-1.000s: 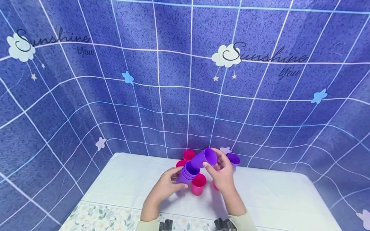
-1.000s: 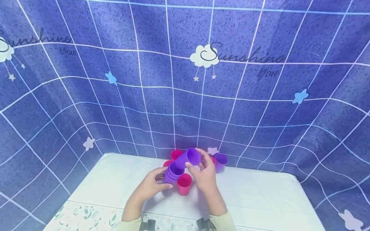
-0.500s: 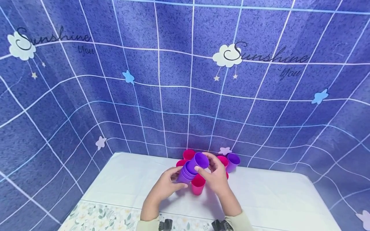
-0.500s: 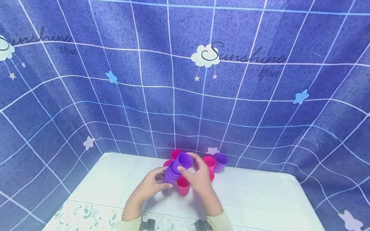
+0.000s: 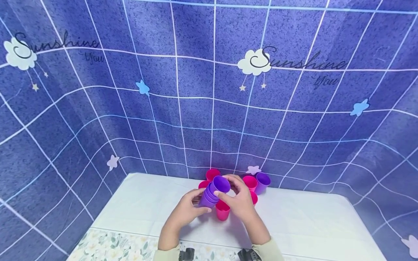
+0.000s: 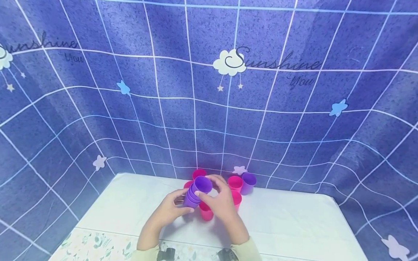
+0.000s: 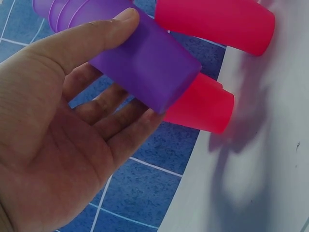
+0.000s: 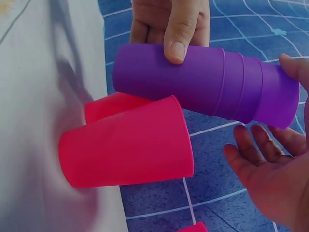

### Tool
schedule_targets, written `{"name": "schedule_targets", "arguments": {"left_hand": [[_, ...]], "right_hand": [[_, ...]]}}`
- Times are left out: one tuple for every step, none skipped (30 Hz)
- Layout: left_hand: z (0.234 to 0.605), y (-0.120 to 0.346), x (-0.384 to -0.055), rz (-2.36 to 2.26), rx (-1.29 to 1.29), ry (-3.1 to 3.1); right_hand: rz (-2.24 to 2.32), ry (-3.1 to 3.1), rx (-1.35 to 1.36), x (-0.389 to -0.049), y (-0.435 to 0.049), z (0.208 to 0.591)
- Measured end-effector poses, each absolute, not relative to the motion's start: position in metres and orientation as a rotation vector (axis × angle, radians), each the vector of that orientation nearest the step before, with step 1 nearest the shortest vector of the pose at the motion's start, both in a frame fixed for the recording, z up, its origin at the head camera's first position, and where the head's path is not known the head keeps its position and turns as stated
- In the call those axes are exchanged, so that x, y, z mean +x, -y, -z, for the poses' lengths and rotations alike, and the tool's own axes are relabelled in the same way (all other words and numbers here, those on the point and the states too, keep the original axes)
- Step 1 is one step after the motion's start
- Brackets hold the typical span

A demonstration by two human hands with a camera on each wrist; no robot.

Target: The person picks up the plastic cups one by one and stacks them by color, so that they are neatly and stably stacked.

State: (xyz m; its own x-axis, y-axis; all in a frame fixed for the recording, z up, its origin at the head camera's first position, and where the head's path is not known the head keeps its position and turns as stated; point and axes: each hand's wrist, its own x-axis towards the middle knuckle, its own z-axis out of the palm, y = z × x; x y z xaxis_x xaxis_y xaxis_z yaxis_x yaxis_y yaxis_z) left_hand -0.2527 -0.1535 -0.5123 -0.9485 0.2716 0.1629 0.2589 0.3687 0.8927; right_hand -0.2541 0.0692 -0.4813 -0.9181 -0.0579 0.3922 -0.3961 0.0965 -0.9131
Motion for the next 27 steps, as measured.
{"name": "schedule_targets", "arguments": {"left_hand": [[0.5124,0.1536,-0.2528,-1.689,0.511,-2.591],[0.5125,0.1536,-0.2529,-1.690,0.519,-2.589],[0.5127,0.1537,-0.2530,-1.693,0.526,-2.588],[0.5129,0.1539,-0.2532,-1.697,0.535,-2.583],[0.5128,0.1539,-0.2532,-1.703,0.546,-2.579],[0.5128,0.1539,-0.2531,-1.706,0.555,-2.577],[0.5128,0.1539,-0.2531,-1.711,0.560,-2.572],[0.5127,0.1538,-0.2532,-1.717,0.558,-2.566],[0.5131,0.1539,-0.2533,-1.717,0.557,-2.568],[0.5132,0.1539,-0.2534,-1.716,0.557,-2.568],[0.5132,0.1539,-0.2534,-1.715,0.552,-2.569],[0.5134,0.1540,-0.2536,-1.713,0.550,-2.570],[0.5138,0.1541,-0.2537,-1.710,0.549,-2.574],[0.5142,0.1540,-0.2539,-1.711,0.550,-2.575],[0.5142,0.1540,-0.2539,-1.710,0.547,-2.573],[0.5138,0.1539,-0.2539,-1.713,0.542,-2.568],[0.5136,0.1538,-0.2539,-1.715,0.542,-2.566],[0.5133,0.1537,-0.2537,-1.716,0.542,-2.563],[0.5130,0.1535,-0.2536,-1.715,0.540,-2.563],[0.5127,0.1534,-0.2536,-1.717,0.536,-2.560],[0.5123,0.1535,-0.2533,-1.720,0.535,-2.555],[0.5121,0.1536,-0.2532,-1.719,0.534,-2.554],[0.5121,0.1537,-0.2532,-1.725,0.533,-2.549],[0.5121,0.1538,-0.2531,-1.727,0.535,-2.547],[0.5122,0.1540,-0.2531,-1.730,0.535,-2.543],[0.5122,0.1542,-0.2531,-1.733,0.535,-2.539],[0.5122,0.1544,-0.2530,-1.736,0.537,-2.535]], "right_hand": [[-1.895,2.131,0.455,-0.2542,-0.0691,0.4811],[-1.888,2.146,0.454,-0.2541,-0.0691,0.4809],[-1.883,2.162,0.449,-0.2540,-0.0689,0.4808],[-1.877,2.180,0.444,-0.2538,-0.0688,0.4807],[-1.873,2.198,0.439,-0.2537,-0.0685,0.4807],[-1.868,2.215,0.435,-0.2537,-0.0682,0.4807],[-1.866,2.231,0.432,-0.2536,-0.0678,0.4807],[-1.867,2.241,0.429,-0.2537,-0.0676,0.4808],[-1.866,2.251,0.427,-0.2538,-0.0675,0.4809],[-1.865,2.260,0.426,-0.2540,-0.0674,0.4812],[-1.864,2.270,0.427,-0.2541,-0.0673,0.4813],[-1.861,2.279,0.428,-0.2544,-0.0672,0.4815],[-1.861,2.288,0.428,-0.2546,-0.0673,0.4819],[-1.859,2.296,0.428,-0.2548,-0.0675,0.4823],[-1.854,2.306,0.430,-0.2551,-0.0677,0.4828],[-1.852,2.314,0.432,-0.2554,-0.0680,0.4833],[-1.849,2.322,0.439,-0.2557,-0.0682,0.4837],[-1.847,2.331,0.441,-0.2561,-0.0685,0.4842],[-1.845,2.336,0.449,-0.2563,-0.0687,0.4846],[-1.844,2.343,0.457,-0.2566,-0.0689,0.4848],[-1.844,2.349,0.465,-0.2568,-0.0691,0.4850],[-1.844,2.354,0.474,-0.2569,-0.0693,0.4850],[-1.845,2.359,0.484,-0.2569,-0.0695,0.4849],[-1.849,2.367,0.488,-0.2568,-0.0697,0.4845],[-1.857,2.374,0.490,-0.2565,-0.0699,0.4842],[-1.866,2.384,0.488,-0.2561,-0.0702,0.4838],[-1.876,2.394,0.483,-0.2555,-0.0705,0.4833]]}}
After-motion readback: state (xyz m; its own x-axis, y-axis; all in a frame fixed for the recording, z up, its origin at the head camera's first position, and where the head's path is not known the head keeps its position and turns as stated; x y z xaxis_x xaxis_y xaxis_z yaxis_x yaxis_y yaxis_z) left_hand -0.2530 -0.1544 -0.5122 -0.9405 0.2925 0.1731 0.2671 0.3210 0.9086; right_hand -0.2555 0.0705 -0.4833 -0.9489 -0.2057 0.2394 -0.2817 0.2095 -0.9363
